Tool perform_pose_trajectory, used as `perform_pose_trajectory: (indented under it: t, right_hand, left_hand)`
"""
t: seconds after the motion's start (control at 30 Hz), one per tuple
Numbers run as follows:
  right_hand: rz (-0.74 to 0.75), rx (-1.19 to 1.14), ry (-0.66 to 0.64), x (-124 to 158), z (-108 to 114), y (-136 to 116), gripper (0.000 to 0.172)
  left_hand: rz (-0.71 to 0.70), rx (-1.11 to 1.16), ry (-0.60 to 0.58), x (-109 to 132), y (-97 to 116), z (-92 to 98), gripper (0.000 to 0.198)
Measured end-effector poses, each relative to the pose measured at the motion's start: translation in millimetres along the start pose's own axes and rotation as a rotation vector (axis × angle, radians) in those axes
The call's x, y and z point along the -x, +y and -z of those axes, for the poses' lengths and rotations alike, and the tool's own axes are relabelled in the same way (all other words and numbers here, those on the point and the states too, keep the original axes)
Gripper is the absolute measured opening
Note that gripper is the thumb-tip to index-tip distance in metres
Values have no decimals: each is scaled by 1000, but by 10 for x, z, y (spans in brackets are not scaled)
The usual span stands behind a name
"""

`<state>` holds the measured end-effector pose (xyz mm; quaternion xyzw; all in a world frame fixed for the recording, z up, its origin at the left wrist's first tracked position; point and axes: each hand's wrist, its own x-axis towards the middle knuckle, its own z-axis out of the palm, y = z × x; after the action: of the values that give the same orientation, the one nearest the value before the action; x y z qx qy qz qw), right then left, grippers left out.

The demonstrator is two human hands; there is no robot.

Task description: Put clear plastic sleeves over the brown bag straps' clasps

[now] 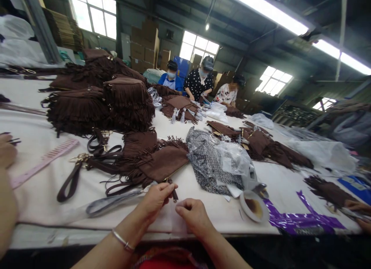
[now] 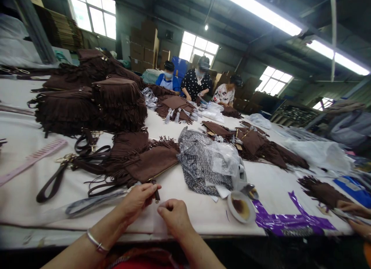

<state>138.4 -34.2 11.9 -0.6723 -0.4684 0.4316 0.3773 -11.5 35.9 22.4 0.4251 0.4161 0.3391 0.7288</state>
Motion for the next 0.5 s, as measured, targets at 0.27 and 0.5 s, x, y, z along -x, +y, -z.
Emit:
perform_pose_trajectory:
  t: [0.27,0.5]
  right_hand:
    - [12,33,-42,26,-15,-67,16]
    - [-18,-1,-28,61,-10,-68,15]
  left_hand:
    - [2,34,31,-2,-84,53,38]
    - [-11,83,29,-33,-155,31,41]
